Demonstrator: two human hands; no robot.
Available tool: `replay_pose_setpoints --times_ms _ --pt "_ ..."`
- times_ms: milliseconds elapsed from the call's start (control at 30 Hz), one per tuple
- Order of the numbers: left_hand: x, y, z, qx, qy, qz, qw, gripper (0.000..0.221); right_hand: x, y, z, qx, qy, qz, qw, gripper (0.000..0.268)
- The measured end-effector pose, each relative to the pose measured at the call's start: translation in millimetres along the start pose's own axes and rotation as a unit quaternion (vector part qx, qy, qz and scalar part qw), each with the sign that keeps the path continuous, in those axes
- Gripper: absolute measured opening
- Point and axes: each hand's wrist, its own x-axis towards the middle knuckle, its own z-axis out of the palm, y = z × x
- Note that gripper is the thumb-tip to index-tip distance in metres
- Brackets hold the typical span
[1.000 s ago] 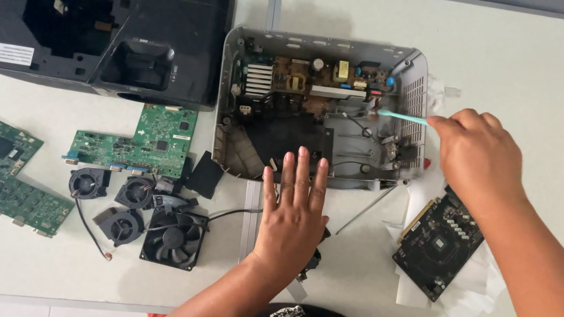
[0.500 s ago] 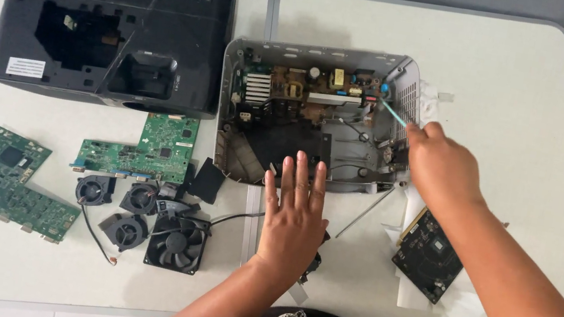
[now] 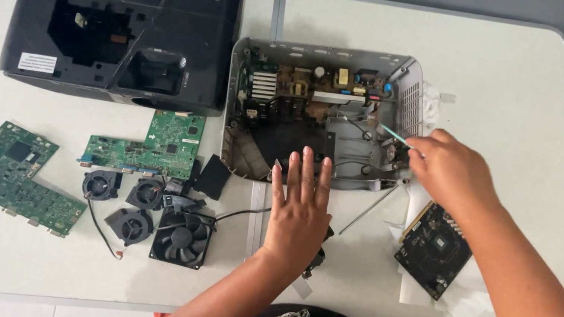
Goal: Disassembling a projector and cleaning its internal components using a screwdriver and a brush.
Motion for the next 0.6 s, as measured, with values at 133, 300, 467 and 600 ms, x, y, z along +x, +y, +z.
replay_pose_setpoints --times_ms 133,300,467,600 --pt "0 2 8 -0.004 -0.003 0.002 1.0 0.118 2 9 7 -0.094 0.072 0.019 0.993 0.026" --pt "-3 0 9 0.008 -0.001 0.001 1.0 0.119 -5 -11 -1 -0.023 0.019 -0.007 1.0 0.025" --pt "-1 -2 0 0.013 0.005 0.002 1.0 0.12 1 2 7 -0.078 0.052 0.016 0.995 0.023" --pt "-3 0 5 0.009 0.009 -0.002 1.0 0.121 -2 -12 0 -0.005 0.008 -0.002 1.0 0.024"
